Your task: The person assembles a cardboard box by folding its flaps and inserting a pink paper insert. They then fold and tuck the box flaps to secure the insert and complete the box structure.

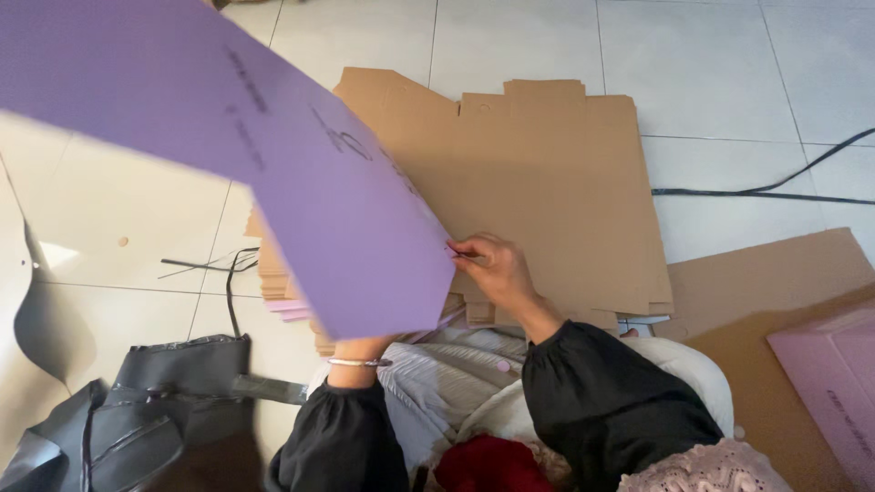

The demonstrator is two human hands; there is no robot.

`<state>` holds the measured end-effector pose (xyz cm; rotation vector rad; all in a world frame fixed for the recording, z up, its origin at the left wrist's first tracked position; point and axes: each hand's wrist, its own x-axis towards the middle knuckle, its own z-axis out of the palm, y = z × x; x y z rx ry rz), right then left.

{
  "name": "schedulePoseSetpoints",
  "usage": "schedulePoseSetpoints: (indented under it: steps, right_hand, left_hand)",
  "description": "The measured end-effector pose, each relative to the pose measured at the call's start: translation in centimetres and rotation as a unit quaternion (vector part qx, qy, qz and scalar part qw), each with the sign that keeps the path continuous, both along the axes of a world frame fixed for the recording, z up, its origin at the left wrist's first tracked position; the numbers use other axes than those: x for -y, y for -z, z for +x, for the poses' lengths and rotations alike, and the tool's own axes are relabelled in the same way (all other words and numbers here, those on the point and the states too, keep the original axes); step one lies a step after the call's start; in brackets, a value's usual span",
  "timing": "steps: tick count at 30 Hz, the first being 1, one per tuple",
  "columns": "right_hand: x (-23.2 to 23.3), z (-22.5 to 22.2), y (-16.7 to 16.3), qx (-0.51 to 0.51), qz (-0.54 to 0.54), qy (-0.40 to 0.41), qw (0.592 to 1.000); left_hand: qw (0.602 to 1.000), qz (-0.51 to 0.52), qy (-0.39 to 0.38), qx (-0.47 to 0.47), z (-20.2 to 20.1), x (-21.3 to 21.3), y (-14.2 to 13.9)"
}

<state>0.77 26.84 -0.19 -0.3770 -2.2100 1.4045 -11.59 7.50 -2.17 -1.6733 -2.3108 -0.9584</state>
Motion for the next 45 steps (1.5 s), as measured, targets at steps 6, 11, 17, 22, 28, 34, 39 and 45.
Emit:
schedulePoseSetpoints:
  steps: [6, 11, 17, 22, 28, 34, 39, 45]
  right_hand:
    - [-1.1, -0.2, 1.1, 0.137, 0.141, -0.104, 0.975]
    - [-1.3, 0.4, 1.5, 0.196, 0.039, -0.092, 0.976]
    - [-0.1, -0.5, 0.9, 0.194, -0.059, -0.021, 0.979]
    - [0.2, -0.1, 0.5, 0.218, -0.007, -0.013, 0.976]
    - [0.1, -0.2, 0.4, 0.182, -0.017, -0.020, 0.983]
    - [-1.1, 0.7, -0.4, 0.124, 0.077, -0.066, 0.987]
    - [-1.2, 0.2, 1.2, 0.077, 0.086, -0.044, 0.992]
    - [-1.0, 0.2, 2.4, 0.122, 0.111, -0.055, 0.985]
  left_hand:
    - [0.986, 0.009, -0.033, 0.162, 2.8, -3.4, -3.5]
    - [0.982, 0.019, -0.078, 0.173, 3.9, -4.6, -2.4]
    - [0.989, -0.094, -0.075, 0.091, 1.4, -4.2, -0.6]
    - [0.991, -0.074, -0.079, 0.085, 0.9, -4.2, 0.6]
    - [0.980, -0.106, -0.078, 0.152, 1.0, -4.0, -0.8]
    - [0.994, -0.021, -0.054, 0.088, 2.8, -3.5, -2.2]
    - [0.985, -0.098, -0.086, 0.112, 2.8, -4.4, -1.3]
    - [0.989, -0.027, -0.085, 0.120, 2.8, -4.4, -1.2]
